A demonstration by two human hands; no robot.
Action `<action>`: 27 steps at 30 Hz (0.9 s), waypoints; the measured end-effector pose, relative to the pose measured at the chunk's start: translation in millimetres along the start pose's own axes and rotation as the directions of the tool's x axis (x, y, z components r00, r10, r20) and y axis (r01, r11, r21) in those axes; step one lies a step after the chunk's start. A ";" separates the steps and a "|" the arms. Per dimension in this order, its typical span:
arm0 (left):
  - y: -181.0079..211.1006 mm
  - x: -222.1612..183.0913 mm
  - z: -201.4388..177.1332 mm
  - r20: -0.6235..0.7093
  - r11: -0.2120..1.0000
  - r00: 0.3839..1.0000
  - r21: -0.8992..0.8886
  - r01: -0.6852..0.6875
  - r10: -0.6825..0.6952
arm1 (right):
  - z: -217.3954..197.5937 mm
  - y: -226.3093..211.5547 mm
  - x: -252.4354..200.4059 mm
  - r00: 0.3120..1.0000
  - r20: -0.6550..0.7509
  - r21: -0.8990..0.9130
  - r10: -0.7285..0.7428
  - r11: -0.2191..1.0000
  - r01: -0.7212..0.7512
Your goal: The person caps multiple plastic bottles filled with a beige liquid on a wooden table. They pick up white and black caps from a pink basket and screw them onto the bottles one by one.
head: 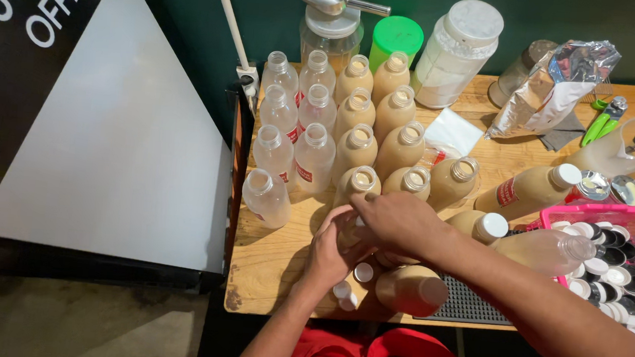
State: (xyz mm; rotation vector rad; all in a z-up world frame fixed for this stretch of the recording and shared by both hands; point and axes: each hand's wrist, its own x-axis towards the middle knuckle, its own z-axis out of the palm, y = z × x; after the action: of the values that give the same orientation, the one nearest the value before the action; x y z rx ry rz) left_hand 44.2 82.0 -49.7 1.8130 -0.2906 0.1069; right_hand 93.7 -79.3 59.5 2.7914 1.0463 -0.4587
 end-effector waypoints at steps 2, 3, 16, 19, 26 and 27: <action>-4.6 0.3 1.7 -0.030 1.000 1.000 0.030 0.002 -0.001 | 20.3 10.3 9.2 0.994 -0.110 -0.020 0.026 0.999 -0.028; -9.7 0.7 2.7 -0.028 1.000 1.000 0.030 0.005 -0.004 | 20.9 10.2 6.4 0.994 -0.108 -0.017 0.026 0.999 -0.028; -78.3 -17.5 30.1 -0.082 0.981 0.984 0.128 -0.146 0.157 | 74.7 -0.7 28.1 0.904 -0.382 -0.358 -0.193 0.933 0.048; -91.3 -25.3 34.3 -0.116 0.971 0.976 0.175 -0.162 0.183 | 74.7 -10.0 27.3 0.943 -0.327 -0.240 0.068 0.959 -0.152; -33.8 -5.6 16.8 -0.116 0.975 0.970 0.091 -0.203 0.212 | 54.5 31.2 30.2 0.735 -0.354 -0.572 -0.578 0.756 0.319; -24.4 -6.0 15.2 -0.112 0.976 0.972 0.090 -0.198 0.207 | 53.7 27.1 29.4 0.737 -0.355 -0.566 -0.575 0.760 0.320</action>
State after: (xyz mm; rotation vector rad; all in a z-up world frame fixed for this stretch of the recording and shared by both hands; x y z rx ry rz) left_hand 43.3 74.0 -77.9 1.8427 -0.3900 0.3750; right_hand 119.8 -93.3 -0.6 2.2121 1.7072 0.5034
